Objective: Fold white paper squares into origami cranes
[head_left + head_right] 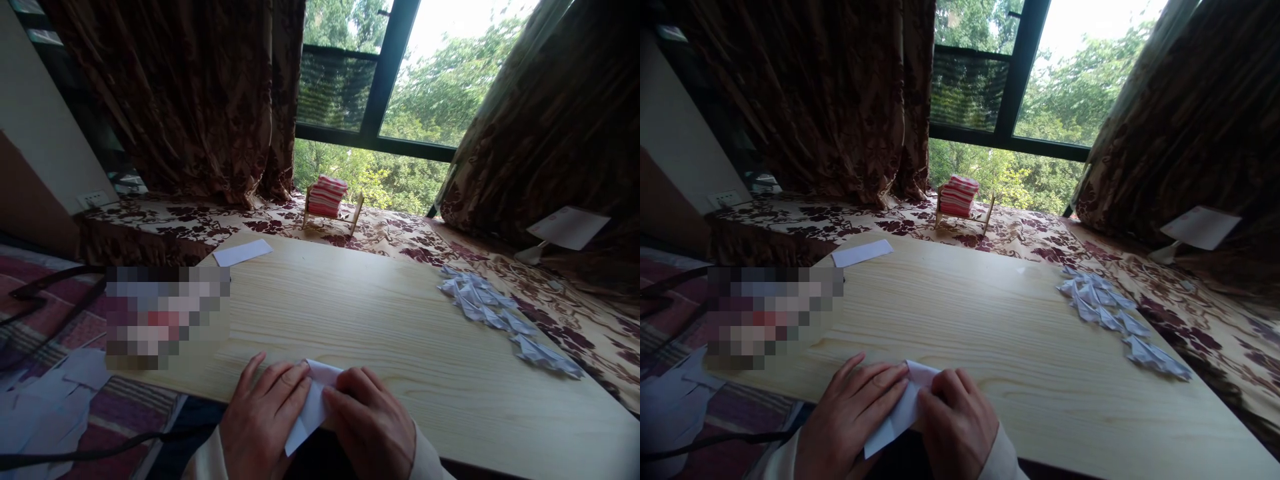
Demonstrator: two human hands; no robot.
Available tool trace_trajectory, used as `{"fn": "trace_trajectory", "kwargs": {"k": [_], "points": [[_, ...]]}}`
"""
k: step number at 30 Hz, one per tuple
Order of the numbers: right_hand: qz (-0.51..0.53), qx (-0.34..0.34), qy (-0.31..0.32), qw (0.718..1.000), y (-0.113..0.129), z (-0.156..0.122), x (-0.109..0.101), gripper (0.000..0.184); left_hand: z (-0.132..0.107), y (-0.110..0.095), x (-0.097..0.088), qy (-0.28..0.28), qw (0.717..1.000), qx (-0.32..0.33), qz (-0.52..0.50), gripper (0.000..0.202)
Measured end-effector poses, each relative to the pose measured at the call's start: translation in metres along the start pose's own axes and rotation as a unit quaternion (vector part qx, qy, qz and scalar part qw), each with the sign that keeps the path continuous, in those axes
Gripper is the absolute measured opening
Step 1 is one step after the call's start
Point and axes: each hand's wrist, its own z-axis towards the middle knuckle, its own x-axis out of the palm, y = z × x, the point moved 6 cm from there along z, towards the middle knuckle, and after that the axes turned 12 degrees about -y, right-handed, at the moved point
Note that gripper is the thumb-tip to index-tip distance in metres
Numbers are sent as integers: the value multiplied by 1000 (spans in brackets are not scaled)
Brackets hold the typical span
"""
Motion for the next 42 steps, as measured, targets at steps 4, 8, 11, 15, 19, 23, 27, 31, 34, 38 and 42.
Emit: {"fn": "trace_trajectory", "kwargs": {"k": [4, 8, 11, 15, 19, 23, 27, 31, 34, 38, 42], "points": [[10, 12, 24, 1000, 0, -2, 0, 24, -1, 1, 0, -4, 1000, -5, -9, 41], [-20, 10, 12, 1000, -1, -5, 1, 23, -2, 2, 1, -3, 1000, -12, -8, 39], [-67, 0, -108, 992, -3, -11, -5, 25, -2, 1, 1, -4, 1000, -16, -9, 41], [-57, -18, -139, 989, -7, -19, -2, 26, -2, 1, 0, -7, 1000, -25, -13, 41], [-33, -8, -107, 994, -12, -19, -1, 26, -2, 0, 0, 0, 1000, -24, -12, 43], [-30, -6, -100, 995, -14, -19, -2, 27, -3, 0, 0, 1, 1000, -20, -3, 43], [-53, -33, -96, 993, -11, -21, -1, 28, -3, -1, -1, -3, 1000, -15, 7, 42], [-110, -67, -64, 990, -8, -22, -2, 28, -3, 0, 1, 2, 1000, -20, 9, 42], [-158, -91, -19, 983, -6, -24, 1, 28, -3, -1, 1, 12, 1000, -23, 5, 44], [-143, -85, -25, 986, -6, -24, 0, 29, 2, -1, -8, 12, 999, -46, 5, 42], [-114, -72, -25, 991, -6, -21, -2, 29, 18, -8, -27, -55, 996, -68, -3, 31]]}}
